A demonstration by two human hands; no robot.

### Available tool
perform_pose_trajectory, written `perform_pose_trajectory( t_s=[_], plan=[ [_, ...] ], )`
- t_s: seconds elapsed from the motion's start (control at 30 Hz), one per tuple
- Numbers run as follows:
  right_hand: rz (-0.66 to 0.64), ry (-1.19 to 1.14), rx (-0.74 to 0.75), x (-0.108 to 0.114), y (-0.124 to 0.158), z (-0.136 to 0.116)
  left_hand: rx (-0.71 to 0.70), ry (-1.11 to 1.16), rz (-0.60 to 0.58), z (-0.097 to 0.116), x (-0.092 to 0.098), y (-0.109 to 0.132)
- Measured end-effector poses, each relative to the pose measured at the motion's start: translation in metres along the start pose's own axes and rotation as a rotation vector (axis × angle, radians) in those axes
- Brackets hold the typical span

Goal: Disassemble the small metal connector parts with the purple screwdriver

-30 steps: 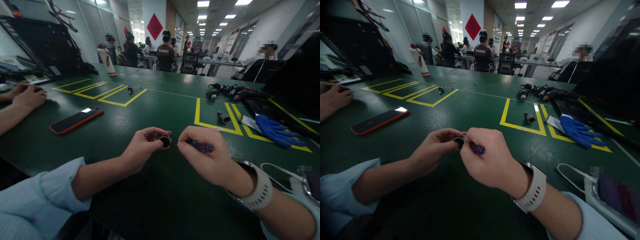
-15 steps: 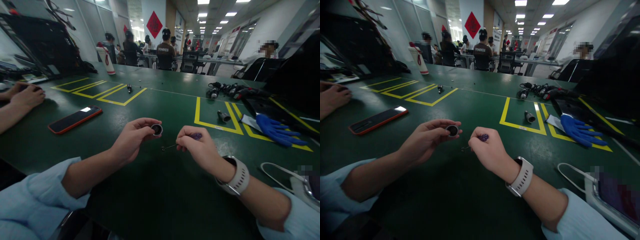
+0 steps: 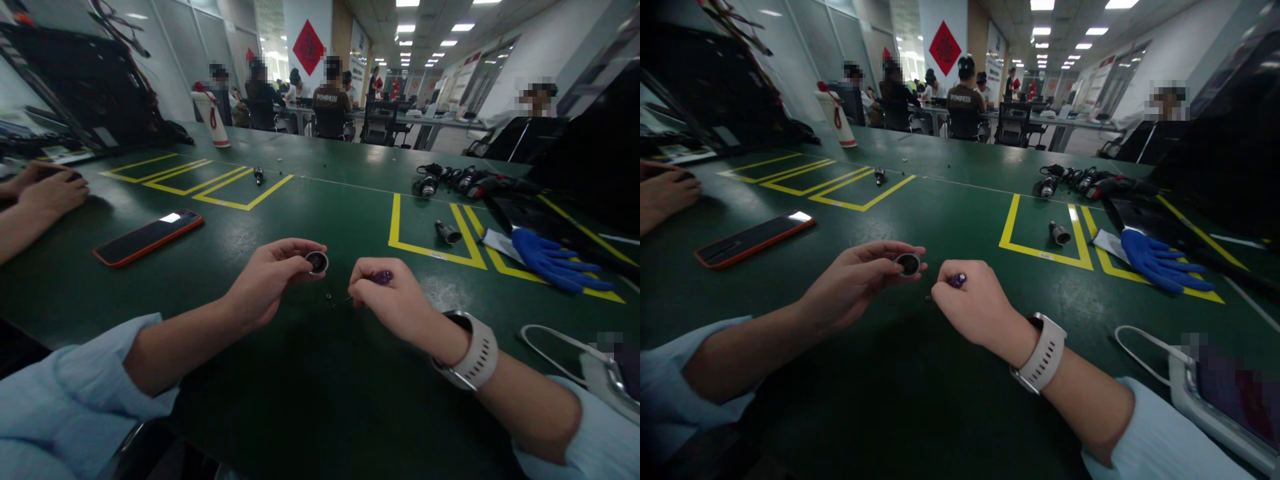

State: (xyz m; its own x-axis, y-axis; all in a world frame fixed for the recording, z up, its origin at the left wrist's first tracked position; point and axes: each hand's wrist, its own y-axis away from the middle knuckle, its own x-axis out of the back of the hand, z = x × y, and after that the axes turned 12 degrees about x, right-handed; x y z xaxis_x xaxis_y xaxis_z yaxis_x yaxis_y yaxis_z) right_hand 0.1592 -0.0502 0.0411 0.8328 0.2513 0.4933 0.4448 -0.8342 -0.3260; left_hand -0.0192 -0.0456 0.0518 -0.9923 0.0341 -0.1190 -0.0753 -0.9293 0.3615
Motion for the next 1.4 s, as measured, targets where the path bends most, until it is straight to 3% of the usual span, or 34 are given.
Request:
perform_pose_trajectory(
  t_s=[0.17,0.33,0.47,0.53,0.6,0.73,0.83,1.4],
  plan=[
    [-0.022,-0.178,-0.153,0.002,-0.002,0.000,0.020,0.005,-0.004,0.001,-0.002,0.002],
    [0.151,-0.528,-0.210,-0.008,-0.003,0.010,0.029,0.009,-0.002,0.000,-0.002,0.001],
    [0.369,-0.674,-0.055,-0.003,-0.004,0.009,0.019,0.013,-0.010,-0.002,-0.001,-0.001],
    [0.453,-0.613,0.096,0.001,-0.001,0.006,0.015,0.015,-0.014,-0.002,-0.001,-0.001],
    [0.449,-0.417,0.242,0.004,0.003,0.001,0.020,0.021,-0.019,-0.003,-0.001,0.000],
    [0.243,0.062,0.511,0.002,0.011,-0.008,0.014,0.017,-0.037,-0.004,-0.001,0.002],
    [0.141,0.246,0.687,-0.001,0.013,-0.012,-0.008,-0.010,-0.056,-0.006,0.000,0.001],
    [0.013,0.570,0.854,-0.009,0.015,-0.016,-0.094,-0.107,-0.014,-0.009,-0.001,0.000]
  ],
)
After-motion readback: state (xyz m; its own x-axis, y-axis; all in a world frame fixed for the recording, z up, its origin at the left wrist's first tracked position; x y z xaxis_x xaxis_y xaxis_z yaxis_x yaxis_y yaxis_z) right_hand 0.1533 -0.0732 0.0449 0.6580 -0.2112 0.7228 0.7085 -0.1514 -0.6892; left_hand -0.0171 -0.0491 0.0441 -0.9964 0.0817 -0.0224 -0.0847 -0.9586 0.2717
